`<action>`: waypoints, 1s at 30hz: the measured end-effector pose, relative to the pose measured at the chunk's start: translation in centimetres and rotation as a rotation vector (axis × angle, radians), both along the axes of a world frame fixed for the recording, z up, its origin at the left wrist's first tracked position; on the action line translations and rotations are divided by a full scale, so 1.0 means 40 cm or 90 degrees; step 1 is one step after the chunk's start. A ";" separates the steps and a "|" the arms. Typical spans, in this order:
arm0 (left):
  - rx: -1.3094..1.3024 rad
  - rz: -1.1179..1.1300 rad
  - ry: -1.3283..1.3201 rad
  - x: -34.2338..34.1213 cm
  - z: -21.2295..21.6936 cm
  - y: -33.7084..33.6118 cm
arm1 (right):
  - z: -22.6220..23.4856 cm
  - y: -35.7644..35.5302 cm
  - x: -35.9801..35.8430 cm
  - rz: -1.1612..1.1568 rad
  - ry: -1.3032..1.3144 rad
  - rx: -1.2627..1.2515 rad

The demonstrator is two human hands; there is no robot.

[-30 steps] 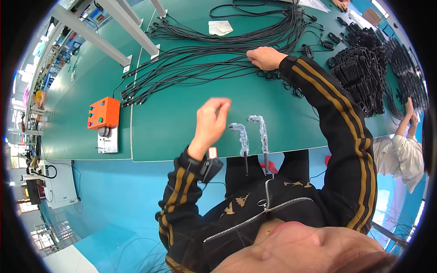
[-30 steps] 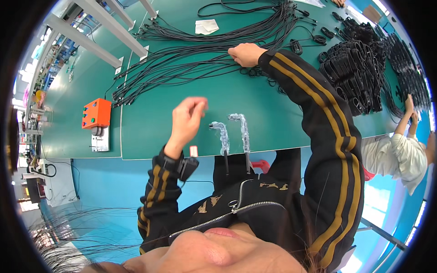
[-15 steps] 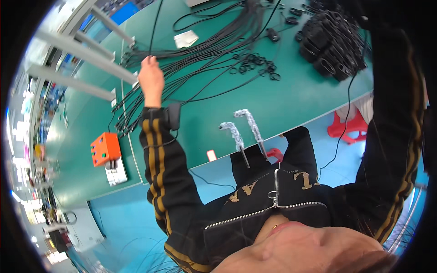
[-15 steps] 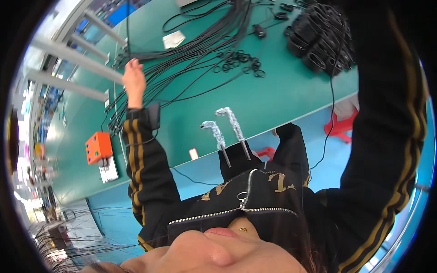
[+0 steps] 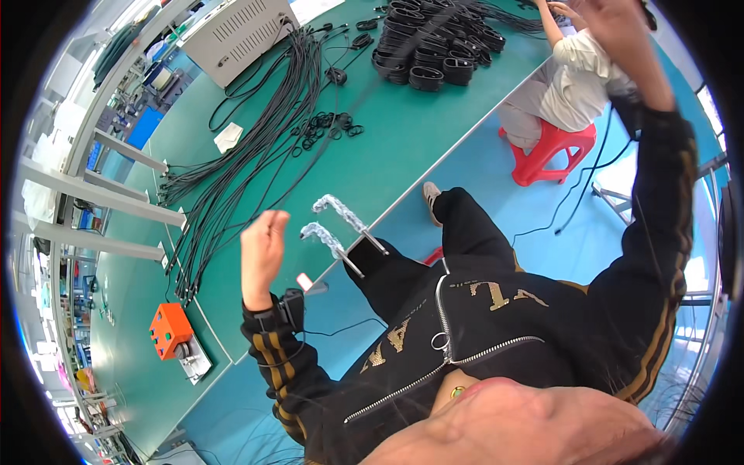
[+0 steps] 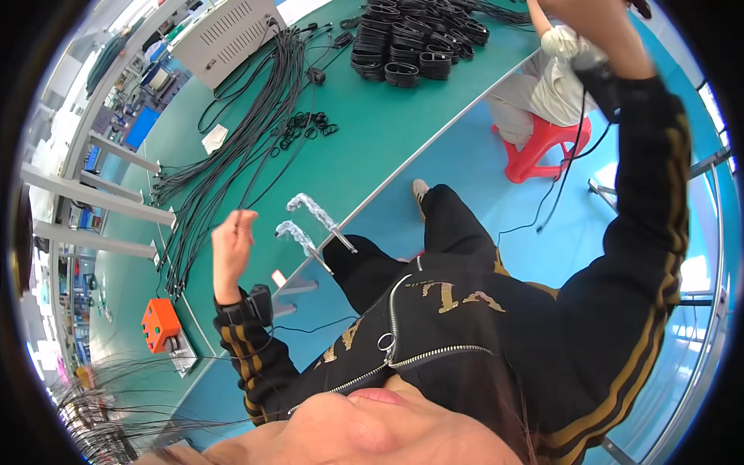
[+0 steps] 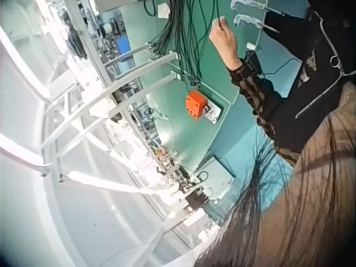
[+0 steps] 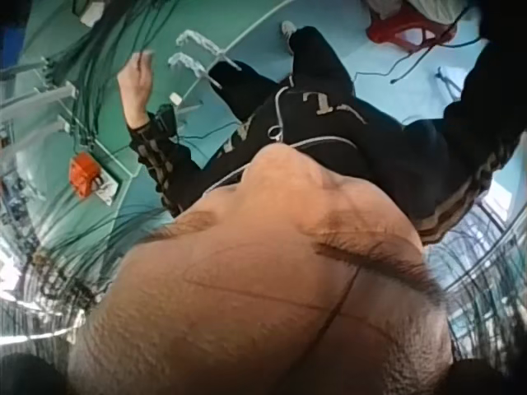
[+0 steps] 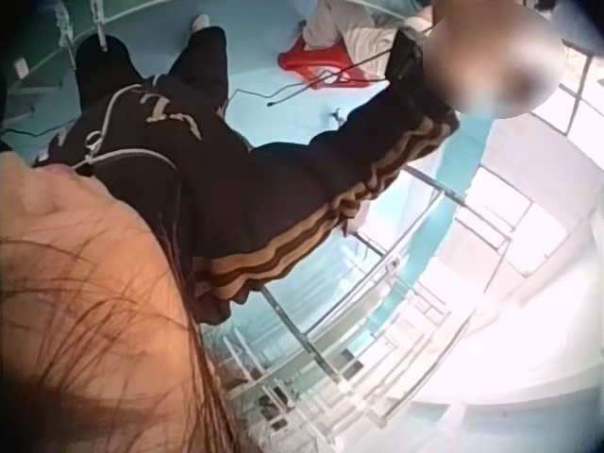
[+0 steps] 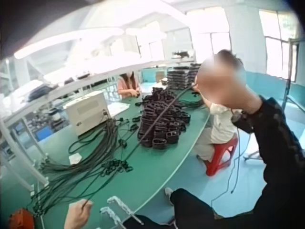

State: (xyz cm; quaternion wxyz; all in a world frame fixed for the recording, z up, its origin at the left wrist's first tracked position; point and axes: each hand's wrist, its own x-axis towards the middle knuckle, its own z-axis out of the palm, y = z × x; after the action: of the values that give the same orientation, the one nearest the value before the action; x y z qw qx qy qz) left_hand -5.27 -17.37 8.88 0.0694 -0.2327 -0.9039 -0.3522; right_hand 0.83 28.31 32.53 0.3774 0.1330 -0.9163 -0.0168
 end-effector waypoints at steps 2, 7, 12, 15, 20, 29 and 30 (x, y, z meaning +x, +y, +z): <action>0.049 -0.064 -0.159 0.059 -0.062 0.030 | -0.165 0.144 -0.033 0.041 -0.081 -0.009; 0.448 -0.227 -0.688 0.216 -0.072 0.224 | -0.523 0.102 -0.055 0.198 -0.214 0.015; 0.557 -0.256 -0.678 0.215 -0.028 0.382 | -0.616 -0.164 0.017 0.630 -0.549 -0.540; 0.611 -0.265 -0.628 0.211 -0.036 0.400 | -0.646 -0.163 -0.033 0.622 -0.467 -0.499; 0.725 -0.229 -0.784 0.239 -0.060 0.417 | -0.654 -0.172 -0.109 0.599 -0.363 -0.463; 0.894 -0.318 -0.495 0.144 -0.018 0.386 | -0.818 -0.242 0.015 0.667 -0.594 -0.516; 0.895 -0.313 -0.489 0.123 -0.025 0.379 | -0.802 -0.240 0.035 0.653 -0.667 -0.489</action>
State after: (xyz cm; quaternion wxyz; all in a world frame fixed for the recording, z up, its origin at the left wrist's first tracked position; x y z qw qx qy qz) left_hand -0.35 -2.21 7.88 -0.1934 -0.1895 -0.3578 -0.8937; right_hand 2.24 18.73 0.47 -0.1188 0.3870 -0.7407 0.5361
